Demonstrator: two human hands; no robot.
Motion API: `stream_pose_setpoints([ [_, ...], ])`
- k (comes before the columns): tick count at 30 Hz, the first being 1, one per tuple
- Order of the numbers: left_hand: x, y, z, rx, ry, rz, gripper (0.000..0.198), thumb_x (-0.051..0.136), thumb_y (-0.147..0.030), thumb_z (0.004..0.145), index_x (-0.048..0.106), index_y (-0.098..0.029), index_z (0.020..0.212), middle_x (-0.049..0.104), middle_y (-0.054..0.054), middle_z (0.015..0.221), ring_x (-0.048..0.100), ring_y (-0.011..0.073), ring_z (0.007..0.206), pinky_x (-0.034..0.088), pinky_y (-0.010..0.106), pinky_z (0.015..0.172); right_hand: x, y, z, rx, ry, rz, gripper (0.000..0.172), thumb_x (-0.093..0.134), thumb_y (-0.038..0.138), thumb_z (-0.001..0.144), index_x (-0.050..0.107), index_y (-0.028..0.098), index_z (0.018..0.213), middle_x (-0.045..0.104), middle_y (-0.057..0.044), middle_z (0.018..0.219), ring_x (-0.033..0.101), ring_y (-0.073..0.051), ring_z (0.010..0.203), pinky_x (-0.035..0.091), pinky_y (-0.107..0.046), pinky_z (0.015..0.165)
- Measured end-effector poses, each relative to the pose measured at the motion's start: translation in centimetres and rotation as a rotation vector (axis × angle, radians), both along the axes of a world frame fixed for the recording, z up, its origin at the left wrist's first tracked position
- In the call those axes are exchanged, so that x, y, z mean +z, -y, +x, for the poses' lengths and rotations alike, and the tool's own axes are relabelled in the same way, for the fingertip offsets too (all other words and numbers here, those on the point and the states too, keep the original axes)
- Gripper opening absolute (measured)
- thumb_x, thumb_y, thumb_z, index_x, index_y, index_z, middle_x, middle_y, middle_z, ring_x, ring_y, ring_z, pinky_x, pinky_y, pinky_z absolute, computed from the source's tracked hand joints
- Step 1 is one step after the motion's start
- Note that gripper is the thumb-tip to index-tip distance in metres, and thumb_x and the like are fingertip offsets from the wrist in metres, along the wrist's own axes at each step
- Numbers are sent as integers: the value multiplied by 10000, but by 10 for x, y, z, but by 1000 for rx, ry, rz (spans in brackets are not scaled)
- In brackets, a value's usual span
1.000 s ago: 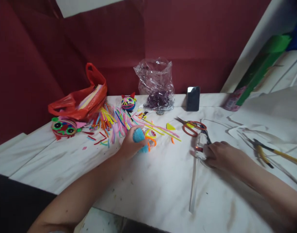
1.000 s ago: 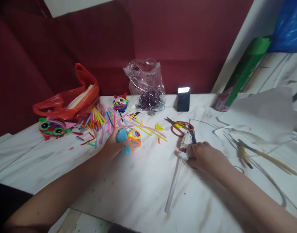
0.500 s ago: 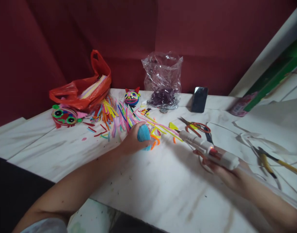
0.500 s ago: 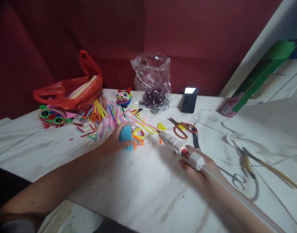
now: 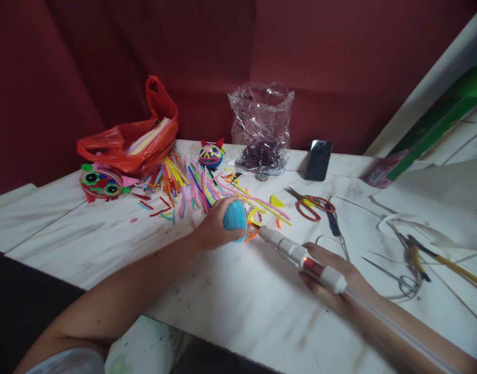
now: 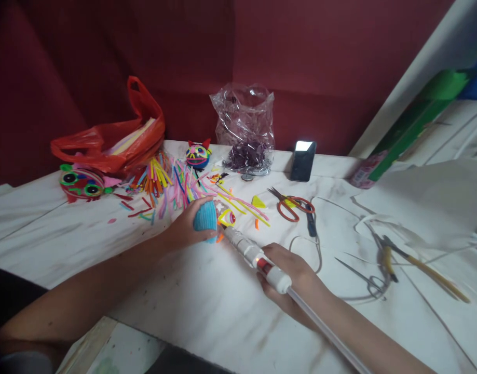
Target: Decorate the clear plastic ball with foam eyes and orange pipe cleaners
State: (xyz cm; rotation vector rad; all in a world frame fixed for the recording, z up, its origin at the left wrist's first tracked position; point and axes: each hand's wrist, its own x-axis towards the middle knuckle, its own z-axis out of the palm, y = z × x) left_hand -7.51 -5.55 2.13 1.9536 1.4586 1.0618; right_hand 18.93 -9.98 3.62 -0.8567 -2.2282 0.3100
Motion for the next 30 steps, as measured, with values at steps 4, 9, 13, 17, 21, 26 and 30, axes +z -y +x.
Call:
stream_pose_setpoints([
  [4,1,1,1,-8,-36,1,808,745,-423,626,427,-209,1338,461,138,1356,449,332,1270,360,455,1075,-12,-5,0,29,9,60,142,442,121,819,521,238,831,657,-48,784,658,-169,705,521,-268,608],
  [9,3,1,2,-3,-54,-3,827,746,-442,619,427,-210,1346,455,136,1360,442,343,1273,356,461,1076,-19,-11,2,53,8,84,158,465,109,799,562,222,851,665,-55,772,657,-176,697,525,-274,593],
  [13,5,2,3,5,-56,-19,833,749,-459,615,428,-232,1350,458,124,1359,429,352,1286,356,471,1074,-20,-12,3,64,12,44,200,478,86,775,592,224,863,678,-58,789,664,-180,705,534,-279,611],
  [17,4,2,3,4,-69,-15,839,746,-453,619,420,-230,1360,446,126,1374,415,355,1302,350,472,1079,-18,-12,4,24,64,49,199,488,84,772,594,231,852,675,-59,790,672,-187,719,534,-280,621],
  [21,1,2,2,2,-72,0,853,749,-464,615,421,-203,1358,438,143,1383,423,354,1296,352,466,1079,-17,-12,7,79,68,14,141,497,116,782,572,226,829,654,-57,773,660,-185,710,524,-280,615],
  [26,3,2,3,-1,-78,2,833,759,-426,615,429,-227,1354,462,124,1360,454,342,1264,367,460,1065,-17,-13,10,105,50,2,115,485,129,791,561,215,799,641,-62,739,645,-189,689,523,-296,606],
  [30,5,3,4,-3,-70,-8,833,760,-443,612,433,-228,1348,462,124,1358,447,345,1273,365,464,1068,-17,-14,11,93,85,29,119,498,134,788,561,231,816,648,-50,755,650,-194,715,532,-303,628],
])
